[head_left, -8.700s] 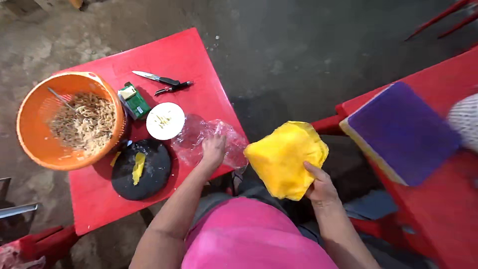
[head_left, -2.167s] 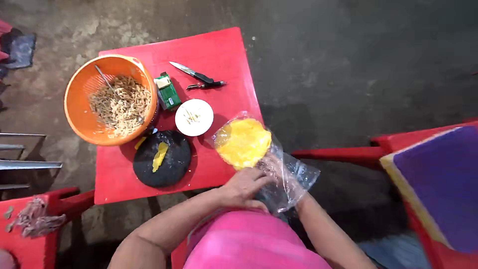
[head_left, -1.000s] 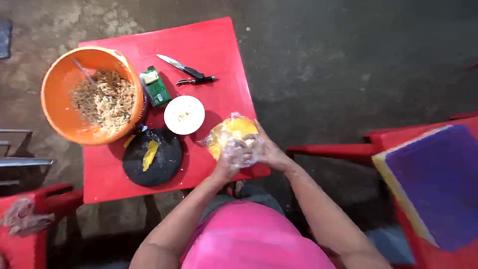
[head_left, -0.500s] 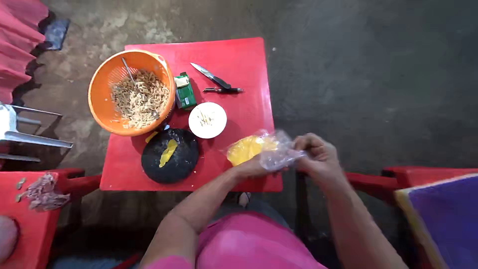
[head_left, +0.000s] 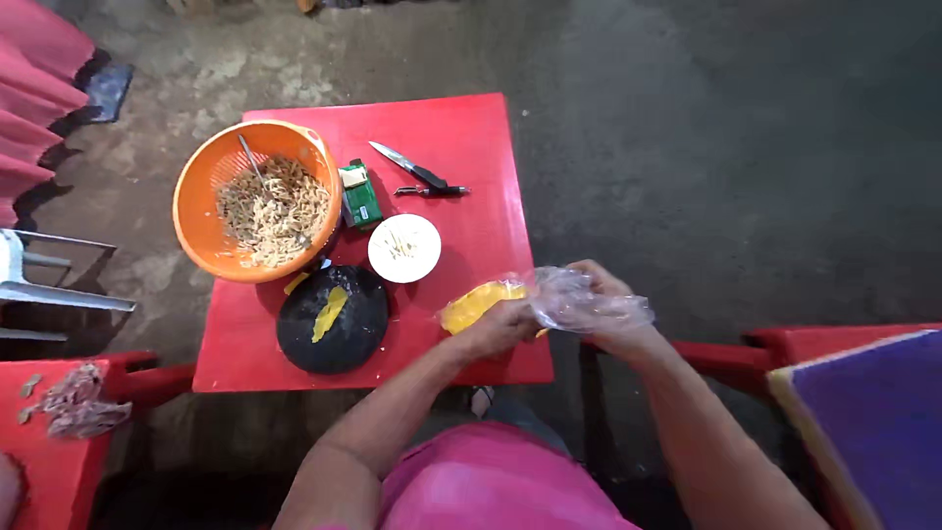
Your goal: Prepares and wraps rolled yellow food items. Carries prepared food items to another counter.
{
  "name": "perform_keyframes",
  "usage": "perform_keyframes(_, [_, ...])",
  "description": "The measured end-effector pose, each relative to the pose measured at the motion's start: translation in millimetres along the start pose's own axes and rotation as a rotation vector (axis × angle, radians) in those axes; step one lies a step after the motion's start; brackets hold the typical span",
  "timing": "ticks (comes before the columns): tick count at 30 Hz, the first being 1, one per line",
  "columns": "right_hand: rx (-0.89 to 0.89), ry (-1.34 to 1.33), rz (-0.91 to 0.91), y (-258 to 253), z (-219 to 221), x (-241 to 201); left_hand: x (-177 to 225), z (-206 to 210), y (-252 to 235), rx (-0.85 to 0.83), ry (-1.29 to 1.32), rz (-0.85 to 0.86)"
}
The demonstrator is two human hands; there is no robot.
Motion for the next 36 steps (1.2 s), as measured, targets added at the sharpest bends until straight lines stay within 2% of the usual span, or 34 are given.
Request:
perform_keyframes(2, [-0.011,-0.013,0.033,-2,5,3,1,3,3,-0.015,-0.030,0.026])
perform_keyframes(4, [0.159,-0.022,0.048,-4,-25,-6,-3,3,1,-0.037,-0.027,0.041])
perform_keyframes(6, [0.425,0.040,-0.088,7,-69,-35,-4,-3,1,-0.027,-0.034,0.018])
perform_keyframes(8, [0.551,0.388,-0.338,32,-74,-79,-1,-6,1,-0.029,-0.055,-0.031])
perform_keyframes(9, [0.504,0.598,-0.444,44,-53,-94,4,-4,2,-0.032,-0.084,-0.039])
perform_keyframes(11, [0.250,1.050,-0.546,54,7,-91,18,6,4,-0.067,-0.181,-0.035])
perform_keyframes(13, [0.080,1.330,-0.491,52,31,-59,25,13,2,-0.126,-0.234,-0.028])
perform_keyframes(16, [-0.259,1.241,-0.265,54,9,-33,28,14,3,-0.202,-0.109,-0.013])
perform_keyframes(18, [-0.415,1.065,-0.252,63,-2,-42,24,13,6,-0.180,-0.076,-0.083])
perform_keyframes(21, [-0.304,0.958,-0.292,59,-17,-52,26,21,6,-0.240,-0.174,-0.110])
perform_keyframes(23, [-0.248,0.906,-0.236,48,-23,-43,37,26,9,-0.253,-0.113,-0.052])
perform_keyframes(28, [-0.211,0.544,-0.123,34,0,-6,71,29,17,-0.215,-0.158,0.446])
perform_keyframes(30, [-0.230,0.492,-0.122,35,13,3,81,34,21,-0.287,-0.304,0.504])
perform_keyframes(33, [-0.262,0.542,0.005,42,26,5,86,36,18,-0.318,-0.576,0.326])
perform_keyframes(36, [-0.183,0.584,0.051,47,34,4,80,32,13,-0.350,-0.655,0.114])
Point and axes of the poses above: each hand's wrist, its own y-axis away from the middle knuckle, its own z-axis out of the palm, x = y × z, the point moved 8 cm from there along -y, towards the middle knuckle, and after that the axes turned 13 degrees about y, right-handed, at the moved point
